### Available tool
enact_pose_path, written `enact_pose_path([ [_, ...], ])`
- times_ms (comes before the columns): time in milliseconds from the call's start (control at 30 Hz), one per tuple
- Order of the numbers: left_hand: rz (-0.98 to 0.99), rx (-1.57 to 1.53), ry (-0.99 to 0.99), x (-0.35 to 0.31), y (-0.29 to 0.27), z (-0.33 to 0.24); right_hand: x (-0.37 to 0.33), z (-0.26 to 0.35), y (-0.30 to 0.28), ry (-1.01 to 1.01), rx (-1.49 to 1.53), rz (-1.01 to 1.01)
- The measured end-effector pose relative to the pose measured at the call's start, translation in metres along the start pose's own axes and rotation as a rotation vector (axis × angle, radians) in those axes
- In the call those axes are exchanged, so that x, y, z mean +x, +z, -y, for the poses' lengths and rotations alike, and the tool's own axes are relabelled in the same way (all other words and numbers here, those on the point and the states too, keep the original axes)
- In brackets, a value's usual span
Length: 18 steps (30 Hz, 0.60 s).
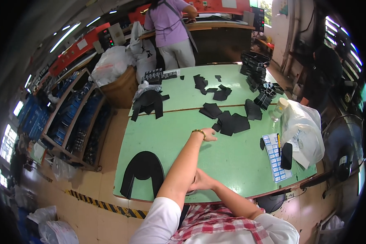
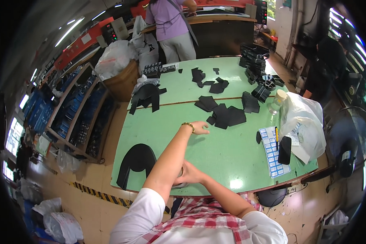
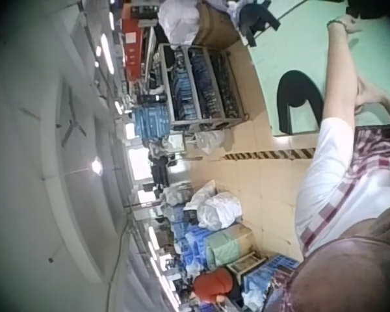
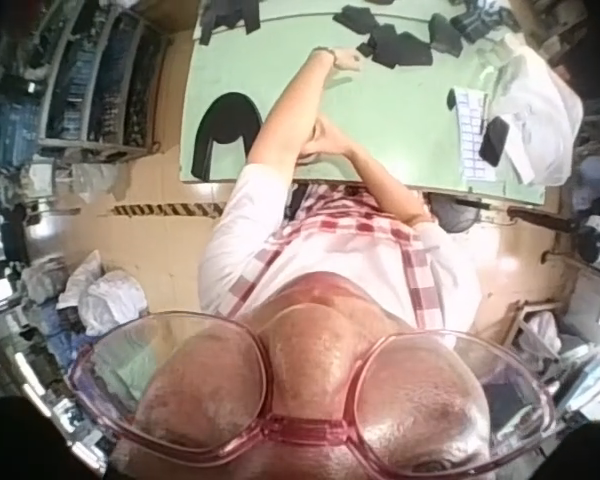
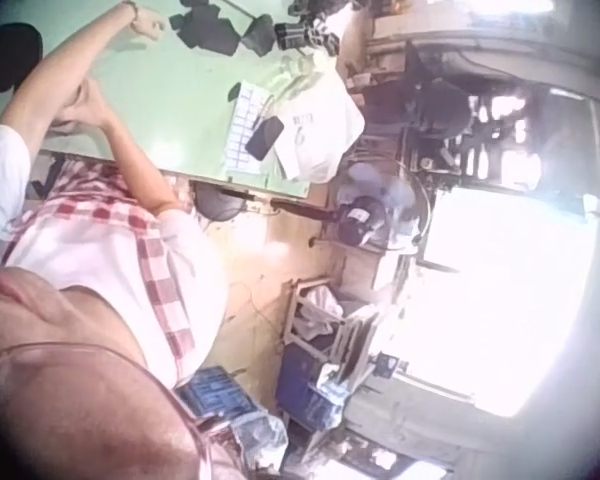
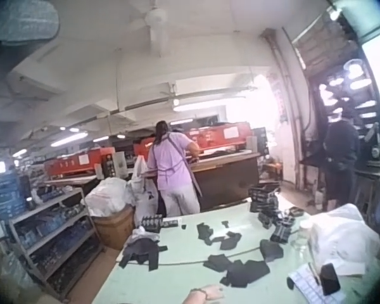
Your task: The recorder is sorting and preparing black leather shoe components at a workstation.
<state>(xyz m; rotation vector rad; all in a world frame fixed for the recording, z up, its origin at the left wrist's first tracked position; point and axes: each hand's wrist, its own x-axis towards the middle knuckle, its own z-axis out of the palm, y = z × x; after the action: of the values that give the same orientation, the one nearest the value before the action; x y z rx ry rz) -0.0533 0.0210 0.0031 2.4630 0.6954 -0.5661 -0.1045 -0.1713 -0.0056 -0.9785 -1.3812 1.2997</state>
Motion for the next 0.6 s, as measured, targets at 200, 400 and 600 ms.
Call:
enact_pose_path([
  [200, 0.011, -0.031, -0.017, -0.007, 0.000, -0.002, 0.000, -0.004, 0.002, -0.033, -0.019, 0.004],
  [400, -0.001, -0.004, -0.007, -0.010, 0.000, 0.002, 0.001, -0.007, 0.002, -0.052, -0.017, 0.014],
  [600, -0.001, 0.000, -0.013, -0.006, 0.003, 0.001, 0.001, -0.006, 0.000, -0.075, -0.018, -0.001],
])
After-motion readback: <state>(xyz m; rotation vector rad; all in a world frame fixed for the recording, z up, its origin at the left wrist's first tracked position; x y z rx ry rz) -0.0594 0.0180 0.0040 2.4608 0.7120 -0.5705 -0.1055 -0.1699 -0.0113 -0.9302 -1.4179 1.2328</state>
